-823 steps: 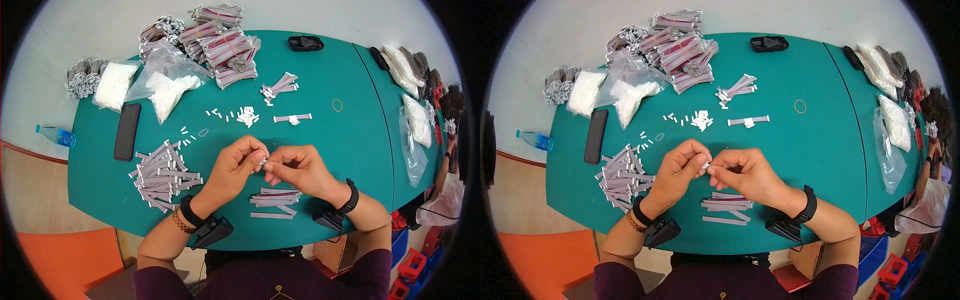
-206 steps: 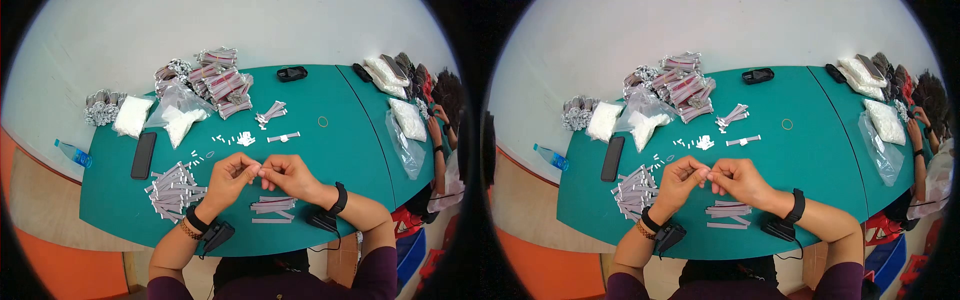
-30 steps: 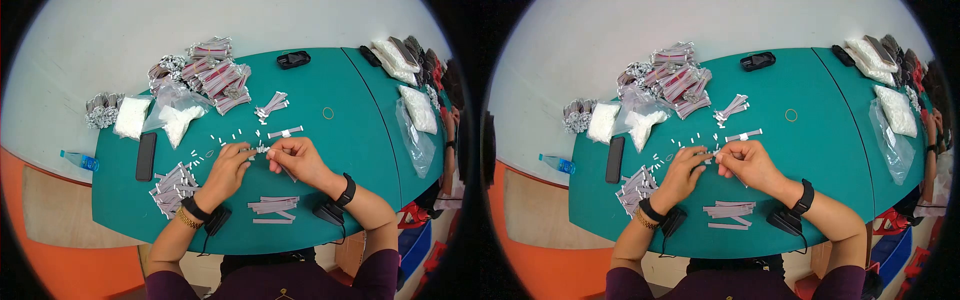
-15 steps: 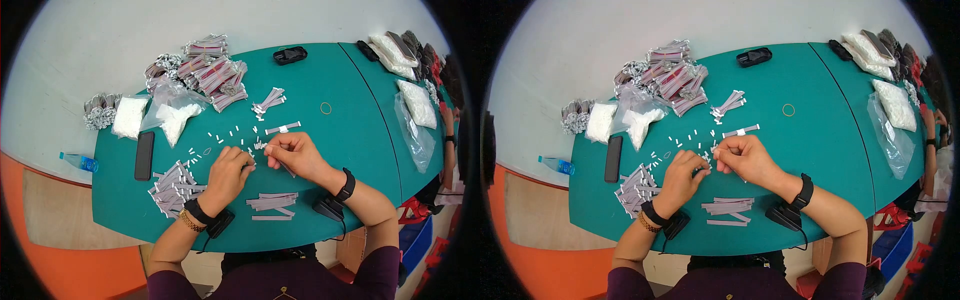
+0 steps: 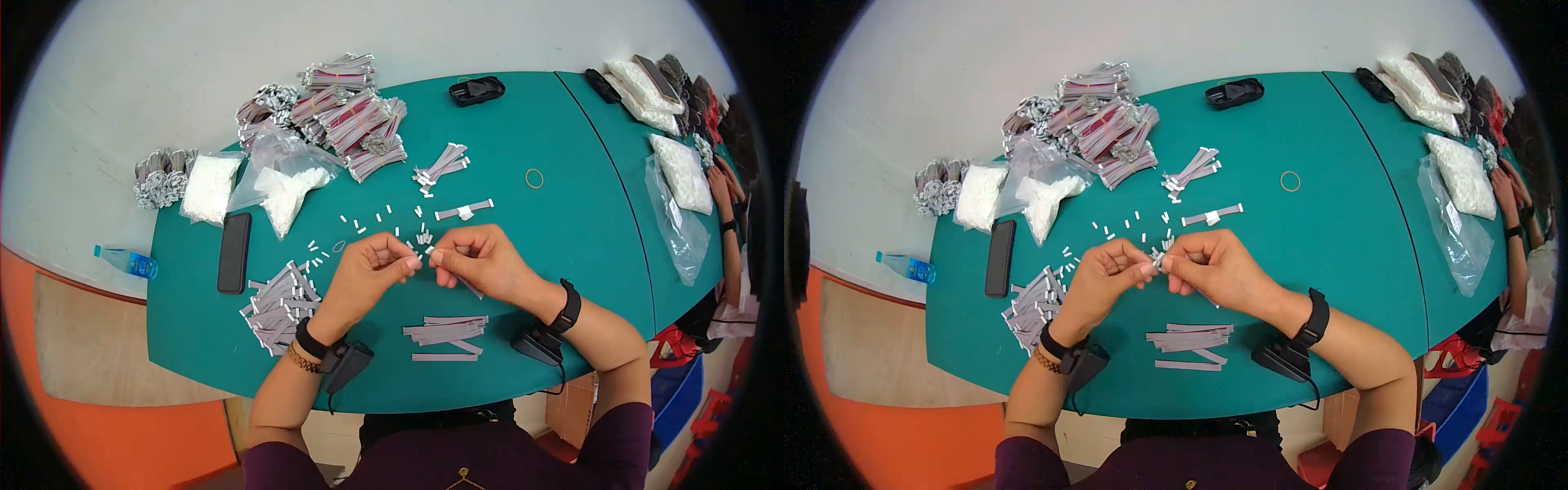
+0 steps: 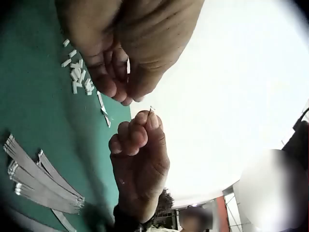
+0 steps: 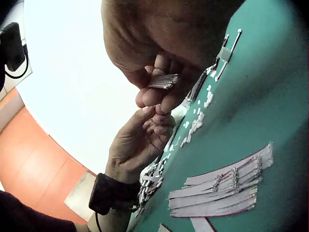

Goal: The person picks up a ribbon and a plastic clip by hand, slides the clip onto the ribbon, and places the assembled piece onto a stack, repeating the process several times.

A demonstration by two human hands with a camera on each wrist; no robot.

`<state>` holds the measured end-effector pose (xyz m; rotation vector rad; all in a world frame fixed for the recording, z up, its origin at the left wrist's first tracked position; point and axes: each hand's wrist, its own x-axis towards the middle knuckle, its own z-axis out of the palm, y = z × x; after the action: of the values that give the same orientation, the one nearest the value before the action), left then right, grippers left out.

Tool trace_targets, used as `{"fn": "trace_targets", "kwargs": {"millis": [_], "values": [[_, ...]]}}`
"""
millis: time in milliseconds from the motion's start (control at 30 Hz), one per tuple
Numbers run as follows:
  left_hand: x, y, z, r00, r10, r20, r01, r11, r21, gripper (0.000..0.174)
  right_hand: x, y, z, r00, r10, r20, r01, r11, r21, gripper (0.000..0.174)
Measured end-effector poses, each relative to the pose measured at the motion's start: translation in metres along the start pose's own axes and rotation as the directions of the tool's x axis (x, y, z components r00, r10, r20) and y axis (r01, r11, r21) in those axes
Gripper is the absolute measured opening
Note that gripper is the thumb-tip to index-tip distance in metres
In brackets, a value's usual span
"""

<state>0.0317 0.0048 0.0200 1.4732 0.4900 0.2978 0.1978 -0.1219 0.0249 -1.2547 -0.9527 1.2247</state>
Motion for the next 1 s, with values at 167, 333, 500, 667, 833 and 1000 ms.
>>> {"fn": "trace_targets", "kwargs": {"millis": [167,333,500,667,833,1000], "values": [[0.002,-0.003,0.000,0.998,-0.023,0.051,0.037,0.952,-0.303,0.013,-0.002,0.003,0.002,0.999,-0.005,0.040,0.005,1.000,0.005,0.015],[-0.001,-0.007,-0.001,0.993,-0.062,0.099,0.100,0.891,-0.443,0.016,-0.002,0.000,0.003,0.997,0.036,0.069,-0.037,0.999,0.007,0.015],[-0.004,-0.003,-0.001,0.987,-0.113,0.115,0.154,0.870,-0.469,0.017,-0.002,0.000,0.005,0.995,0.022,0.097,-0.022,1.000,-0.002,0.014],[-0.004,-0.008,-0.004,0.989,-0.103,0.109,0.141,0.885,-0.443,0.018,-0.002,-0.001,0.005,0.995,0.033,0.099,-0.033,0.999,-0.002,0.014],[-0.007,-0.012,-0.004,0.990,-0.081,0.116,0.125,0.887,-0.445,0.019,-0.002,-0.002,0.006,0.994,0.051,0.100,-0.051,0.999,-0.002,0.013],[-0.007,-0.016,0.001,0.997,-0.048,0.065,0.070,0.921,-0.382,0.019,-0.002,0.002,0.008,0.992,0.047,0.114,-0.048,0.999,0.005,0.013]]}}
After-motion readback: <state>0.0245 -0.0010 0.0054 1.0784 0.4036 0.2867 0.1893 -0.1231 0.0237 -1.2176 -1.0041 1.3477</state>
